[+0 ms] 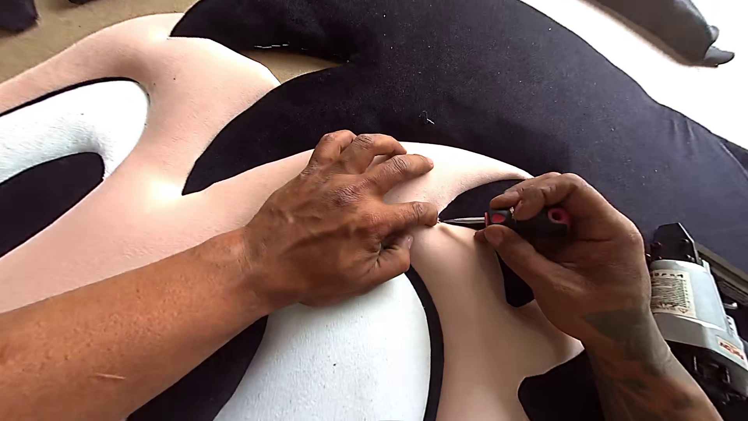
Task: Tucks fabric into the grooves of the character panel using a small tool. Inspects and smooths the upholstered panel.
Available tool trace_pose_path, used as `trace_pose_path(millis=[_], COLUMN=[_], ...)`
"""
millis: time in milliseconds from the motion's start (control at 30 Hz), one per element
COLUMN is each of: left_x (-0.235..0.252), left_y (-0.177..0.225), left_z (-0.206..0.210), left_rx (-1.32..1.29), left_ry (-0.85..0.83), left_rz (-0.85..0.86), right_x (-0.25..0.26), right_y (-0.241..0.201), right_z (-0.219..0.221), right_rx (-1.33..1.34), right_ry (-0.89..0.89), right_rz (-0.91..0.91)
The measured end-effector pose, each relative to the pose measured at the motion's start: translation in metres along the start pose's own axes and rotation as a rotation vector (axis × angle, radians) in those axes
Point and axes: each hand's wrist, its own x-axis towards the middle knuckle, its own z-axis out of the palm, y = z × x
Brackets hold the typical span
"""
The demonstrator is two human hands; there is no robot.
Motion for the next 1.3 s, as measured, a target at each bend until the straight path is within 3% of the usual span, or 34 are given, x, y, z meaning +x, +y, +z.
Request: trace_pose_path(millis=[367, 800, 1033, 1300], left_x=[0.001, -0.001, 0.0, 0.004], left_y=[-0.001, 0.0, 0.002, 0.004], left_z=[0.002, 0.0, -0.002, -0.002], left_rx=[0.001, -0.008, 0.019, 0.071], left_ry=[0.01, 0.001, -0.014, -0.034], left_rz=[0.008, 0.004, 0.011, 0.043], right_x=[0.002, 0.003, 0.0, 0.008], right_y=[0.003, -0.034, -0.051, -0.05], right_z=[0.003, 0.021, 0.039, 0.029], right_rx=[-0.143, -0.671, -0.827, -0.773], right_ry=[-0.01, 0.028, 0.031, -0.059], right_rz=[-0.035, -0.134, -0.11, -0.131])
